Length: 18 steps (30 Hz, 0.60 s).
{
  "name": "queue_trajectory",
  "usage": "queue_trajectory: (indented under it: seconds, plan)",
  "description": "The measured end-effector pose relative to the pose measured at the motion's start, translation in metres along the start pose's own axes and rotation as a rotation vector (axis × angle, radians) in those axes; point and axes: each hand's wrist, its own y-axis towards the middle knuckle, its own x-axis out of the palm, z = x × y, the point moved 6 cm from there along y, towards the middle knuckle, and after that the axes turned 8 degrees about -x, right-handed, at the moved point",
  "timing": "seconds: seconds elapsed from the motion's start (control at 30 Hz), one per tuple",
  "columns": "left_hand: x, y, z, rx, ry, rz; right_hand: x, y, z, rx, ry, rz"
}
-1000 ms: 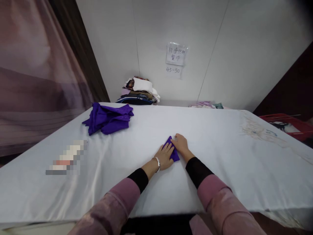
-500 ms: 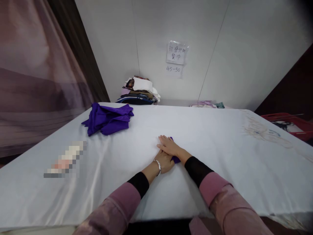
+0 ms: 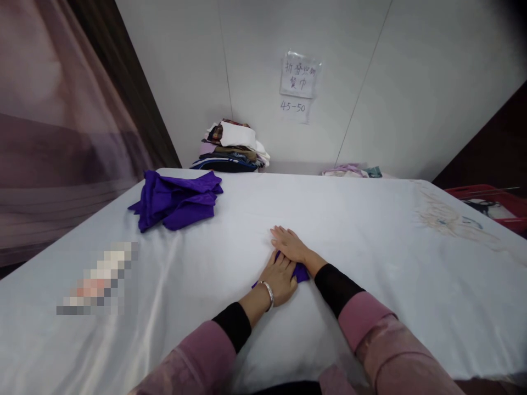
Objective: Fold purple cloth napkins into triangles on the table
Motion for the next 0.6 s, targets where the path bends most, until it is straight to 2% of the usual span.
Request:
queue_trajectory:
  seconds: [0.33,0.6]
  plan:
    - [-0.001,-0.029,-0.007,-0.096,-0.010,-0.065,0.004,-0.002,0.000,-0.014,-0.110,-0.029]
    - [-0.006,-0.070,-0.018,-0.161,0.061,-0.071,0.008,-0.003,0.000,-0.036,-0.226,-0.008]
